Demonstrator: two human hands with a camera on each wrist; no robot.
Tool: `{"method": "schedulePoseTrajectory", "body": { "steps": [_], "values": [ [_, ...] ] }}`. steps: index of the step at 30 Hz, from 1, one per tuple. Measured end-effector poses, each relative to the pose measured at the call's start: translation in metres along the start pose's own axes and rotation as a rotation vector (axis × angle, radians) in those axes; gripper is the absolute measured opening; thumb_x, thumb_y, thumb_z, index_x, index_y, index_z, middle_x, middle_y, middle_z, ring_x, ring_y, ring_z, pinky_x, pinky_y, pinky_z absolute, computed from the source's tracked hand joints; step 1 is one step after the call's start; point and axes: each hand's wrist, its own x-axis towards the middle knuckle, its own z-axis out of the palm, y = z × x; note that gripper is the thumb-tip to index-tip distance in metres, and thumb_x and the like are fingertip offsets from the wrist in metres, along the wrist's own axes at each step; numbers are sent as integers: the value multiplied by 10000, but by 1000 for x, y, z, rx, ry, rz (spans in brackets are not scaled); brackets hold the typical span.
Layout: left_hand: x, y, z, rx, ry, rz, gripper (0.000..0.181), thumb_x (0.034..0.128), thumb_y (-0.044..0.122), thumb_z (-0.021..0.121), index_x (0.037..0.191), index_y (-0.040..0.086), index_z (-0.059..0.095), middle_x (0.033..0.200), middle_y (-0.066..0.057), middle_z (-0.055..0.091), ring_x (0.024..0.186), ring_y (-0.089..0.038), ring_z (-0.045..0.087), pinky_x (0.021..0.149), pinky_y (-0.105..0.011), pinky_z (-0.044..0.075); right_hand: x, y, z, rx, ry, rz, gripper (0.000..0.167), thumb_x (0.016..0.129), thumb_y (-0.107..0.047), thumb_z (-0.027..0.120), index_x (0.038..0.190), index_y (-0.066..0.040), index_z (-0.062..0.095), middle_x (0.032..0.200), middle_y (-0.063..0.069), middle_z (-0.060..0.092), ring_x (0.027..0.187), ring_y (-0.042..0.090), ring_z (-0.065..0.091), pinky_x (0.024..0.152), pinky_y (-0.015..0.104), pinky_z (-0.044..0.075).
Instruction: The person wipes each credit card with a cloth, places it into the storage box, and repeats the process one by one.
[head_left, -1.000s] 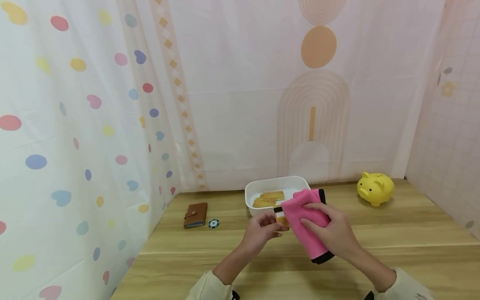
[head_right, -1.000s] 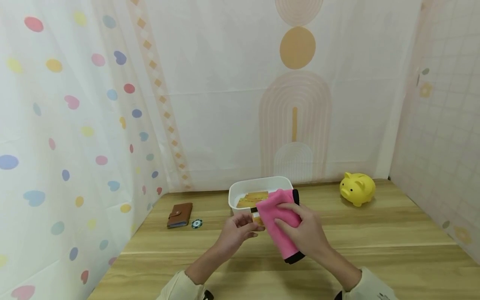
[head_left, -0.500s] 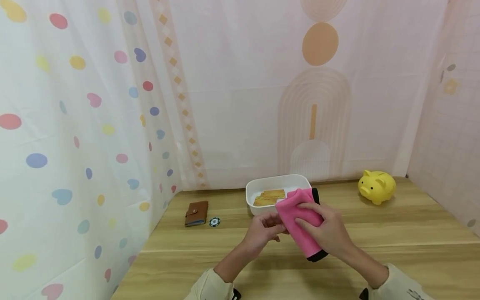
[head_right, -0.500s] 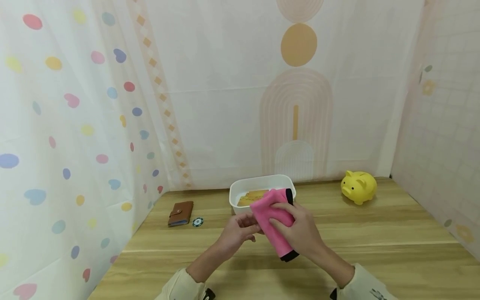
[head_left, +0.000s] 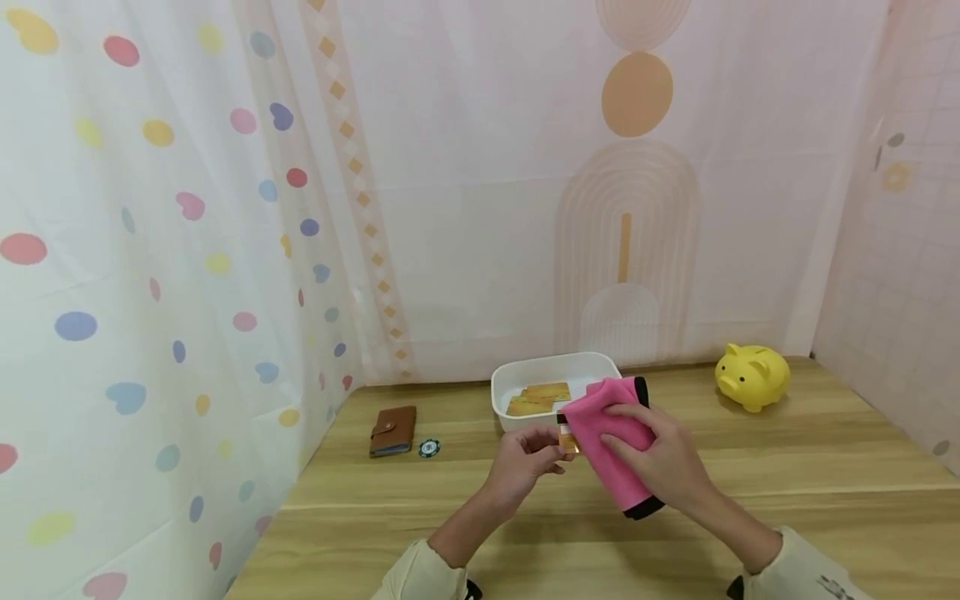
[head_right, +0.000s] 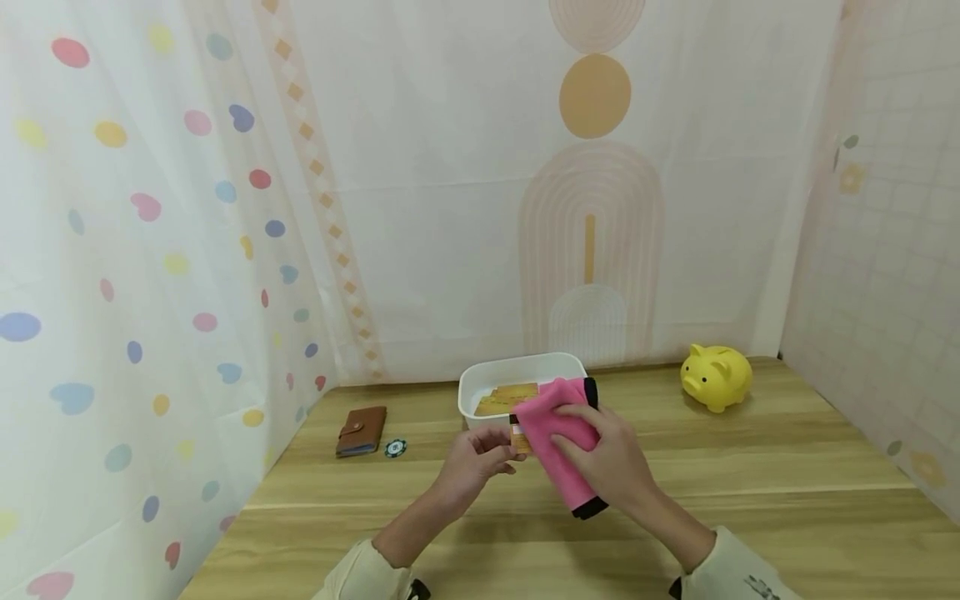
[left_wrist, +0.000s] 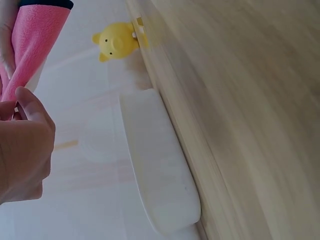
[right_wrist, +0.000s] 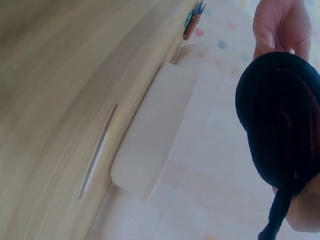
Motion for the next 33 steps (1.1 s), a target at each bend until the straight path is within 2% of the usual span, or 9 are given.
{"method": "schedulePoseTrajectory", "body": {
  "steps": [6,14,21,25,29,33],
  "values": [
    [0,0,-4,-46,6,-3,177,929,-51,582,1076,-148,594,898,-82,633,846,-137,688,749,-266,571,1,8,-4,-30,24,5,339,745,-27,855,1048,-111,729,997,62,700,744,85,611,575,221,514],
    [3,0,-8,-72,21,-4,160,939,-42,589,1076,-122,612,894,-57,641,865,-170,691,770,-269,569,4,13,-10,-44,30,42,318,759,-32,850,1045,-94,728,980,101,701,699,102,586,542,237,498],
    [5,0,-13,-83,40,-40,213,956,-16,580,1141,-122,595,971,-94,637,885,-157,688,804,-266,564,5,14,-15,-60,3,105,312,782,-64,840,1070,-90,723,1004,131,704,687,123,585,532,241,486],
    [6,0,-14,-103,54,-59,216,960,-30,563,1155,-123,576,1001,-114,630,898,-161,689,856,-303,559,5,16,-17,-69,8,121,308,784,-73,841,1070,-90,726,1004,136,709,679,132,582,526,239,478],
    [9,-2,-17,-153,68,-81,169,967,-40,531,1122,-105,543,1029,-129,600,946,-186,683,937,-364,530,5,20,-20,-83,12,143,305,786,-86,842,1068,-93,728,996,153,713,657,125,572,508,238,468],
    [16,-6,-23,-207,79,-78,136,967,-40,510,1096,-80,511,1055,-134,558,958,-179,668,910,-307,536,3,24,-23,-89,4,167,311,792,-91,837,1081,-90,720,1000,167,712,639,124,572,494,249,474]
  ]
}}
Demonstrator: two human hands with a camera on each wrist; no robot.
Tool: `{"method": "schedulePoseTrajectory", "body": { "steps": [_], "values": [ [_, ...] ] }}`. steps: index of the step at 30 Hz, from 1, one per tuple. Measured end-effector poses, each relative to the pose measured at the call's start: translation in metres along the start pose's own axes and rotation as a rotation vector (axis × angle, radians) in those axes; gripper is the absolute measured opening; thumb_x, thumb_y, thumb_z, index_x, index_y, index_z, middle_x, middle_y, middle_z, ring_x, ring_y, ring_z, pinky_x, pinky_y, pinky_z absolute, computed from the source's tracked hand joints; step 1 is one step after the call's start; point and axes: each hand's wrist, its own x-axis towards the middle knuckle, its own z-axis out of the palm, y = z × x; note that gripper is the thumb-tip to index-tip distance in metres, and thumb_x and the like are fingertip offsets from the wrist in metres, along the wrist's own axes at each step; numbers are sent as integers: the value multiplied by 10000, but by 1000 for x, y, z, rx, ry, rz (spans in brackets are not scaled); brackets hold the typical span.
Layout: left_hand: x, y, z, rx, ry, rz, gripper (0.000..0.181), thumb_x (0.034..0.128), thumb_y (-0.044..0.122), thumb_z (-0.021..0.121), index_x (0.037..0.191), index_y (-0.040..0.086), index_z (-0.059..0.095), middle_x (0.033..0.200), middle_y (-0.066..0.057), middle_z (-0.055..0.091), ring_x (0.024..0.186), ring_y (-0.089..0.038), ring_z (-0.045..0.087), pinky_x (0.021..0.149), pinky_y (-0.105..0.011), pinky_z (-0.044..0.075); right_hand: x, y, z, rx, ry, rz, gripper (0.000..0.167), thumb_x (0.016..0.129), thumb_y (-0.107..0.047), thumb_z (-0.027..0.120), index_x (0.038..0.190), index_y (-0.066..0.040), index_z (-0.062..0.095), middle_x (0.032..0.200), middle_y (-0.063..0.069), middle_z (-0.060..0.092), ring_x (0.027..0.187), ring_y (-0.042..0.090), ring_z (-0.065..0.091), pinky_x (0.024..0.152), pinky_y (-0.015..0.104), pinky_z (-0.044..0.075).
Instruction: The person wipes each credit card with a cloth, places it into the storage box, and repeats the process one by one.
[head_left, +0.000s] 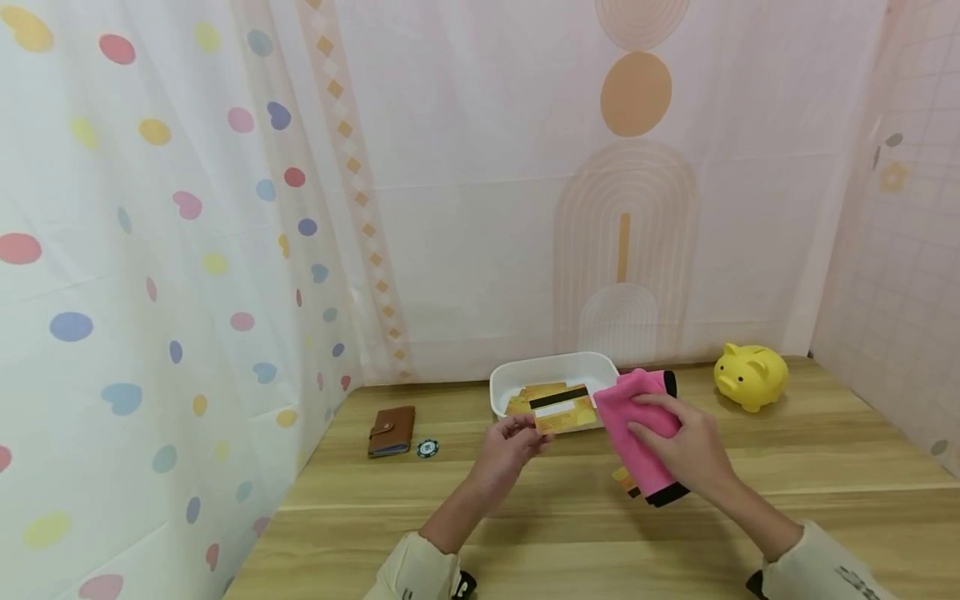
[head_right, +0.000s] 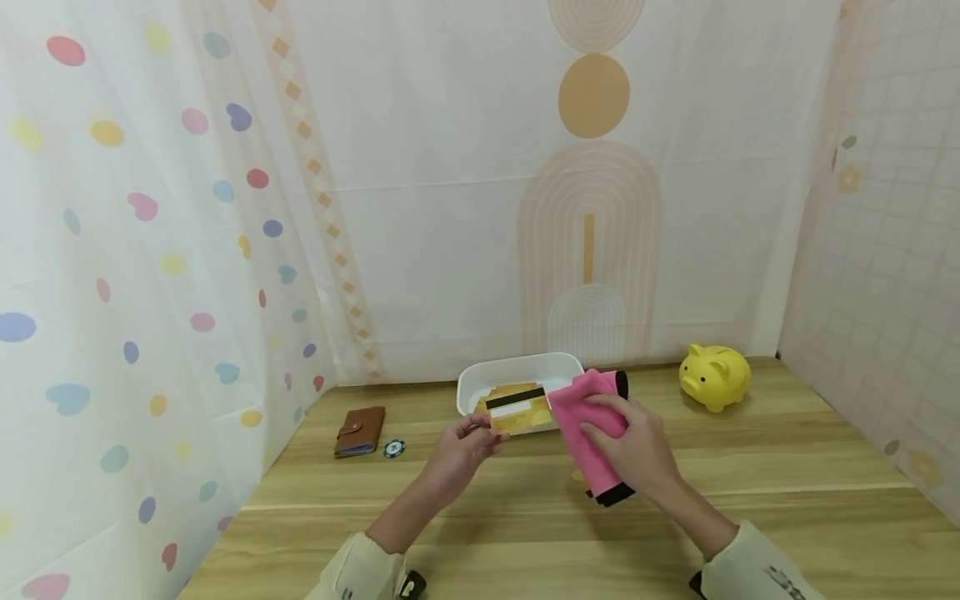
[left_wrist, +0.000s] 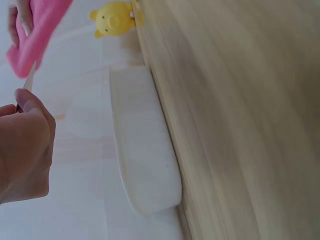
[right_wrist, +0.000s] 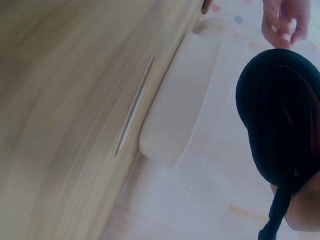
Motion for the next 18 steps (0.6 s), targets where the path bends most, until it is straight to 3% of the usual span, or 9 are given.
{"method": "schedulePoseTrajectory", "body": {
  "steps": [3,9,18],
  "values": [
    [7,-3,-5,-32,19,7,91,965,-42,510,1055,-55,504,1030,-123,549,930,-154,665,841,-241,542,-2,3,-3,3,-18,22,317,808,-102,825,1103,-84,709,994,171,704,622,123,576,487,262,485],
    [20,-8,-14,-74,97,-6,57,976,-45,526,983,-7,485,985,-103,553,913,-128,667,814,-216,535,-5,5,-8,15,-31,53,325,823,-120,815,1122,-69,699,998,186,696,610,110,584,485,272,499],
    [41,-13,-22,-130,166,-13,88,982,-19,570,1057,-24,523,969,-64,627,897,-111,678,840,-212,534,-7,6,-10,32,-47,56,325,831,-118,809,1133,-74,696,996,178,696,620,114,584,495,274,502]
  ]
}}
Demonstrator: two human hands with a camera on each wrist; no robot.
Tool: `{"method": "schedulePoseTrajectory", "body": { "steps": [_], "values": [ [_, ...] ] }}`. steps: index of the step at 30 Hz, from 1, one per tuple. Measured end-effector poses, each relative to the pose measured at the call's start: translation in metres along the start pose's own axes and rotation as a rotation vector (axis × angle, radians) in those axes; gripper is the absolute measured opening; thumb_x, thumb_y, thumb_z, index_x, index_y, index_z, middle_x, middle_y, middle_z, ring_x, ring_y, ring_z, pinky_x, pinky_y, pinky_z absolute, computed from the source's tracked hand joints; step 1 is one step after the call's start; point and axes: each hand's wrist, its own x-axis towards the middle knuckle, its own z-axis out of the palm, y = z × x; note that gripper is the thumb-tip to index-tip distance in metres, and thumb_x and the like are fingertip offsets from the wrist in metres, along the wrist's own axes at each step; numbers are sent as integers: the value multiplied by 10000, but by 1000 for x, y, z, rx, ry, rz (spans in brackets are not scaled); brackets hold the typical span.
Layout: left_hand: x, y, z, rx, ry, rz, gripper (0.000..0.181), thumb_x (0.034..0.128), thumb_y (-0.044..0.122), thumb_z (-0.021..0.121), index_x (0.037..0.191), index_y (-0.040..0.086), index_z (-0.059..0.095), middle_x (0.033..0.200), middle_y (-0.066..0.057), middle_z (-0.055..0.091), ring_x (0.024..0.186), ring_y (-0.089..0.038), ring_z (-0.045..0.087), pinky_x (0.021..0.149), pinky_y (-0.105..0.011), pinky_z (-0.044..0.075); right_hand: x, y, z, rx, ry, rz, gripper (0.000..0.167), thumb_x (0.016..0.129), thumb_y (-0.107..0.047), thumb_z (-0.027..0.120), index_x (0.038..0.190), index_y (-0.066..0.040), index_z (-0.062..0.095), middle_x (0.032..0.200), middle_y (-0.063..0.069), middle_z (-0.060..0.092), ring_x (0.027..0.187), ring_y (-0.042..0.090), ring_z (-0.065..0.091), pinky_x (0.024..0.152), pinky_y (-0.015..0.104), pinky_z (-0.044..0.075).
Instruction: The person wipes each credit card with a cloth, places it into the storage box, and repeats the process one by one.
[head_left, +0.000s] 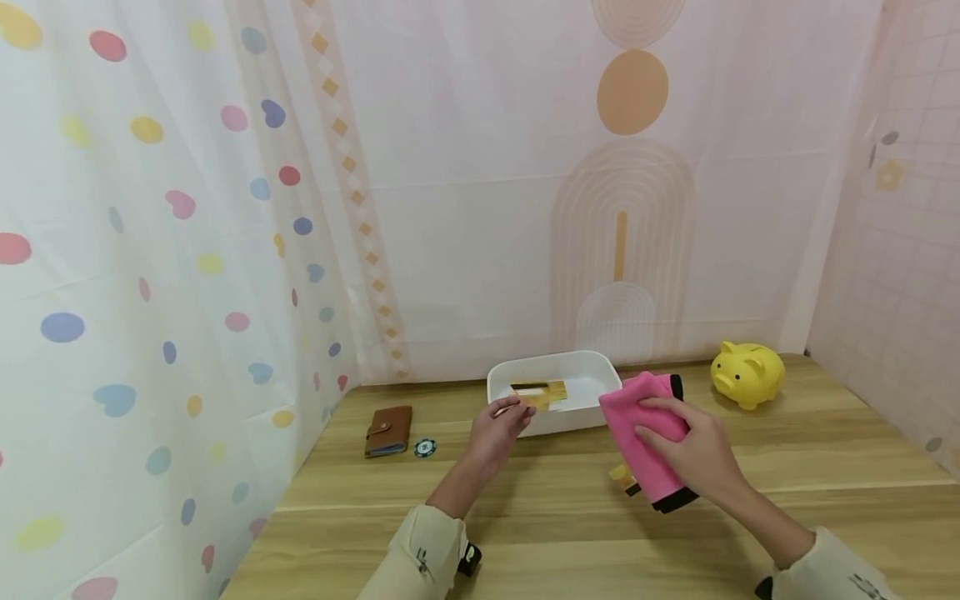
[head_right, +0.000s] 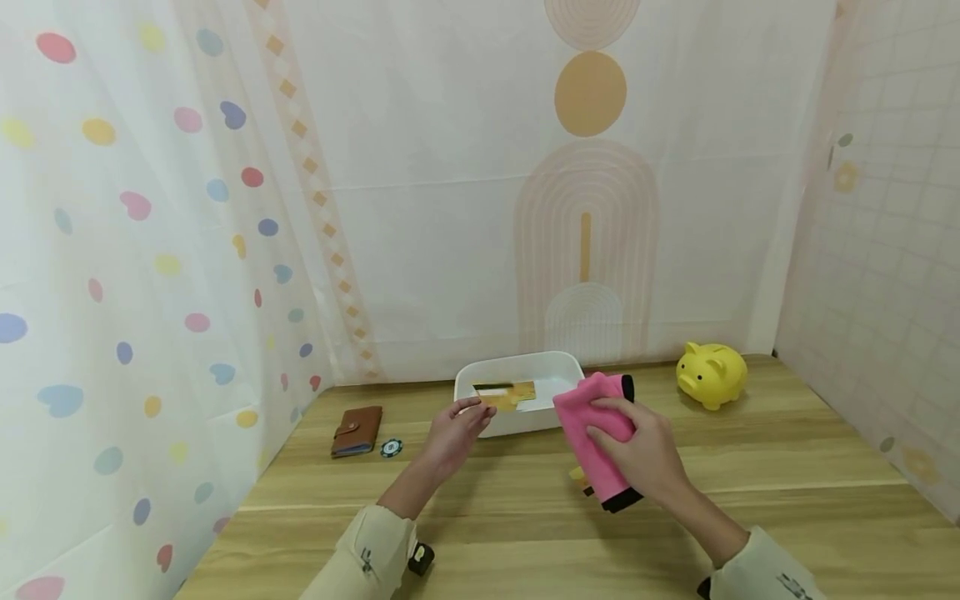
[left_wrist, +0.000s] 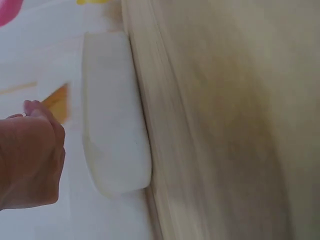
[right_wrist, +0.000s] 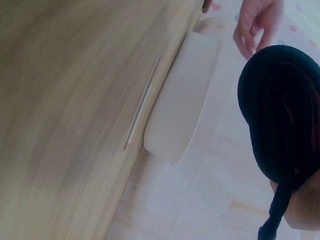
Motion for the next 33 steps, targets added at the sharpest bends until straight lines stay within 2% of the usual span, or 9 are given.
{"method": "schedulePoseTrajectory", "body": {
  "steps": [2,7,10,13,17,21,23,27,33],
  "values": [
    [3,-1,-1,24,10,-7,96,974,-27,579,1058,-25,532,928,-56,667,873,-108,680,814,-211,541,-1,0,0,-1,3,-4,325,825,-114,813,1127,-76,697,991,175,699,615,111,583,493,273,501],
    [5,-6,-4,105,-15,-34,170,959,-20,608,1104,-79,541,973,-108,699,827,-115,684,757,-234,553,-2,-1,-4,7,-4,17,326,836,-131,807,1137,-76,693,998,179,699,581,98,576,478,276,497],
    [1,-6,-3,217,-63,-50,235,963,48,633,1154,-66,557,1055,-167,686,865,-140,682,805,-308,557,-4,0,-8,12,-5,28,323,843,-148,804,1137,-77,692,1011,185,701,578,93,584,477,277,499],
    [-4,-6,2,380,-127,-57,318,959,116,659,1208,-60,570,1155,-227,651,948,-238,688,832,-390,559,-7,1,-13,22,-2,40,320,845,-158,803,1134,-78,691,1005,191,699,575,90,592,475,281,502],
    [-10,-9,12,591,-207,-22,334,940,117,681,1215,-54,601,1135,-201,677,941,-311,694,702,-363,565,-10,1,-21,13,15,44,320,839,-150,808,1128,-78,692,957,181,698,542,81,580,458,282,495],
    [-14,-14,27,748,-255,36,272,901,72,710,1137,-44,640,997,-95,713,812,-184,681,599,-271,501,-13,0,-29,-5,34,26,318,831,-132,813,1121,-73,697,967,172,702,537,68,569,453,272,485],
    [-16,-16,35,834,-281,57,267,882,75,733,1111,-35,650,962,-57,711,812,-138,659,620,-259,496,-14,0,-33,-18,42,22,320,829,-130,814,1122,-73,699,989,171,700,546,60,560,455,264,477],
    [-20,-21,50,1018,-340,90,302,846,122,784,1089,-12,665,958,-42,714,900,-156,658,756,-270,521,-17,0,-41,-37,58,16,318,823,-120,817,1117,-75,703,970,173,700,528,52,543,438,255,460],
    [-23,-29,71,1166,-385,40,368,814,218,821,1111,56,677,987,-36,709,936,-188,648,802,-306,520,-19,2,-46,-45,62,5,309,823,-90,810,1111,-66,702,938,192,703,504,53,546,425,262,462]
  ]
}}
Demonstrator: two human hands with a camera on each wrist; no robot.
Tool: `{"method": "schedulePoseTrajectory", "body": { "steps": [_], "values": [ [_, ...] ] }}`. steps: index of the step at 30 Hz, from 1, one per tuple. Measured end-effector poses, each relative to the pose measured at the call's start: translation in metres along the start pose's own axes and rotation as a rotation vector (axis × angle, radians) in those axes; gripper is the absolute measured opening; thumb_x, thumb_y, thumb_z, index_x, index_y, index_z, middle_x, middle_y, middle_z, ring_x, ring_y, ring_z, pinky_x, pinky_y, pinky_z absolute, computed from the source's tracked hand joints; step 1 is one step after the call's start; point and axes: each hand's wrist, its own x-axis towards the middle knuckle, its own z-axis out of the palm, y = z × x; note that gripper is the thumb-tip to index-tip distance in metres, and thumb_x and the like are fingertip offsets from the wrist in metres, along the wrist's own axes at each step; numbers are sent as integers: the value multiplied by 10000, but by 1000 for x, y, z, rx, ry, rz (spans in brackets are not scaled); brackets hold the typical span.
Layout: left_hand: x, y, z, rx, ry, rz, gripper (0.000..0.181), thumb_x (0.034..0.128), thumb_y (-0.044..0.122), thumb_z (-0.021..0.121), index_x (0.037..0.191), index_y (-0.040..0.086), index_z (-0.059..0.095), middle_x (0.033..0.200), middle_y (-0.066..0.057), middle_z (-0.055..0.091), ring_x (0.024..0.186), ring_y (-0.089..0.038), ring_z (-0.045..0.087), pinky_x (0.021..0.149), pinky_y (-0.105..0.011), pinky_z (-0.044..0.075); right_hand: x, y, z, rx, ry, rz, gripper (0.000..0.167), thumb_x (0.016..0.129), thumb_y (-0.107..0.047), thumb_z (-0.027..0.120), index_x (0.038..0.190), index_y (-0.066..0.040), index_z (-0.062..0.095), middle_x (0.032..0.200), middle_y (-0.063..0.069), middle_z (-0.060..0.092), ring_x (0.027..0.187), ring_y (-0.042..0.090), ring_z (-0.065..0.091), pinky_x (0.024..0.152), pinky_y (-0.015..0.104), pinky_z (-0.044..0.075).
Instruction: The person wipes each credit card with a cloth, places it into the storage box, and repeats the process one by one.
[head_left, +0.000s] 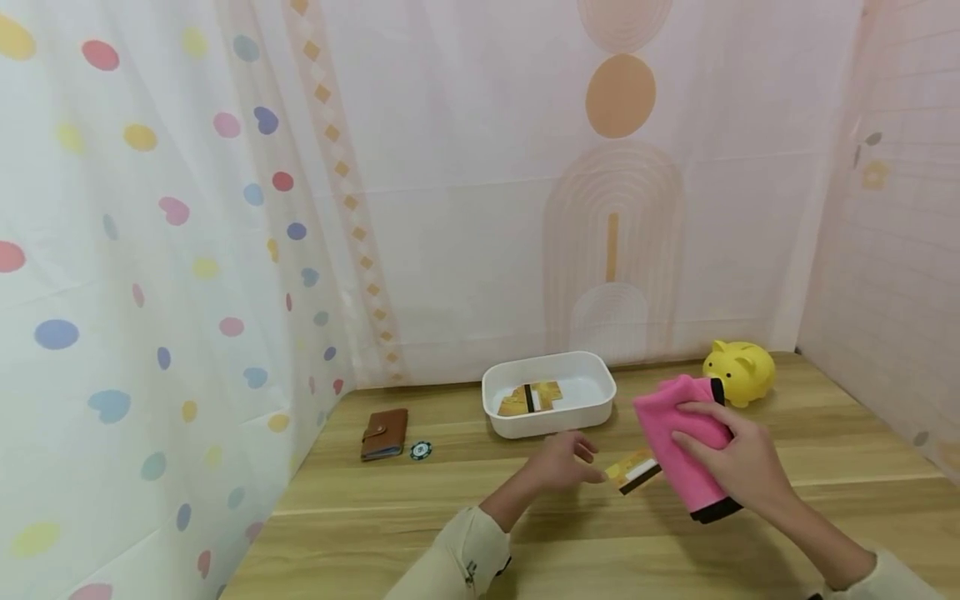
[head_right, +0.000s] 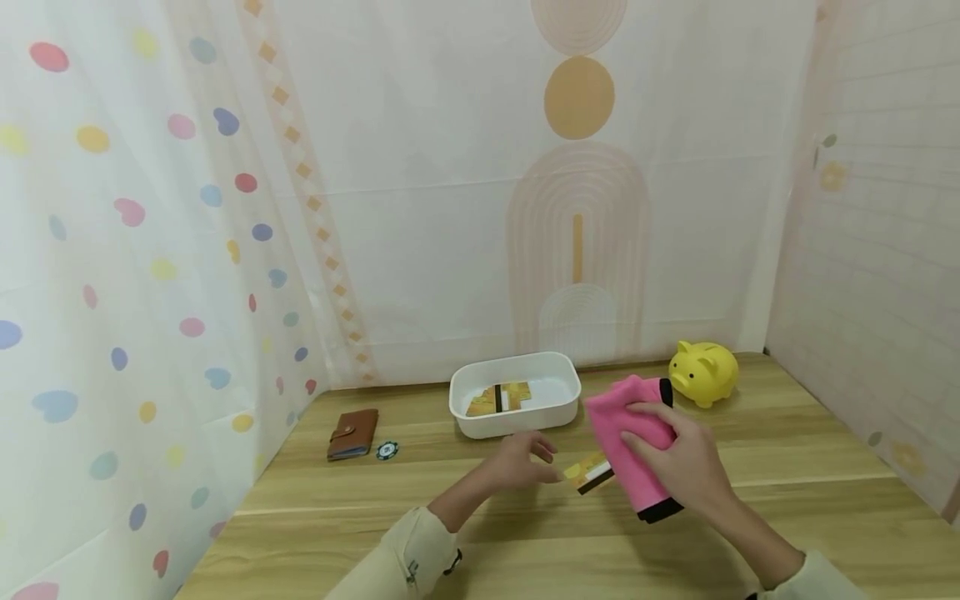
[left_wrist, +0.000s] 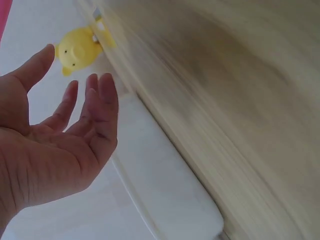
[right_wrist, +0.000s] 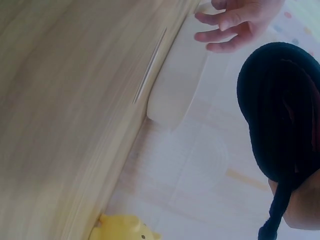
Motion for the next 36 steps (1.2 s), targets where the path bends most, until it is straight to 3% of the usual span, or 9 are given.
{"method": "schedulePoseTrajectory", "body": {
  "steps": [9,14,21,26,30,33,36],
  "values": [
    [15,14,22,242,-11,-71,425,756,355,864,1089,147,701,988,54,703,892,-88,639,741,-270,502,0,3,-5,-19,-3,16,310,825,-88,806,1112,-37,699,927,218,704,506,53,551,424,269,466],
    [21,18,29,297,5,-125,468,724,403,878,1063,135,700,954,77,682,829,-85,609,664,-267,469,1,5,-7,-22,-2,19,311,828,-89,804,1115,-30,699,921,218,703,509,53,553,424,263,465],
    [25,21,41,386,27,-196,411,670,430,902,716,141,613,665,63,533,567,-96,431,493,-261,353,1,7,-8,-33,7,15,308,822,-76,806,1106,-22,701,933,230,700,501,49,533,420,260,452],
    [27,24,46,476,21,-215,463,696,438,879,628,164,512,627,63,443,553,-95,373,477,-250,326,1,8,-8,-38,14,9,302,814,-67,809,1093,-20,703,901,220,700,500,46,530,418,259,453],
    [28,24,46,459,-13,-208,527,697,398,885,557,155,439,580,58,382,528,-92,325,449,-242,283,1,9,-8,-31,9,15,311,820,-74,806,1108,-19,702,918,230,700,505,48,544,418,265,463],
    [28,21,44,440,-31,-176,398,689,367,898,632,98,609,654,66,515,575,-81,402,483,-230,357,0,9,-7,-23,3,21,317,823,-80,806,1117,-20,701,942,241,699,511,50,551,423,266,469],
    [27,19,41,428,-45,-147,368,692,339,902,900,80,744,865,53,647,730,-87,546,614,-226,470,0,9,-6,-23,3,18,321,821,-77,808,1119,-25,701,979,248,698,520,47,547,430,262,467]
  ]
}}
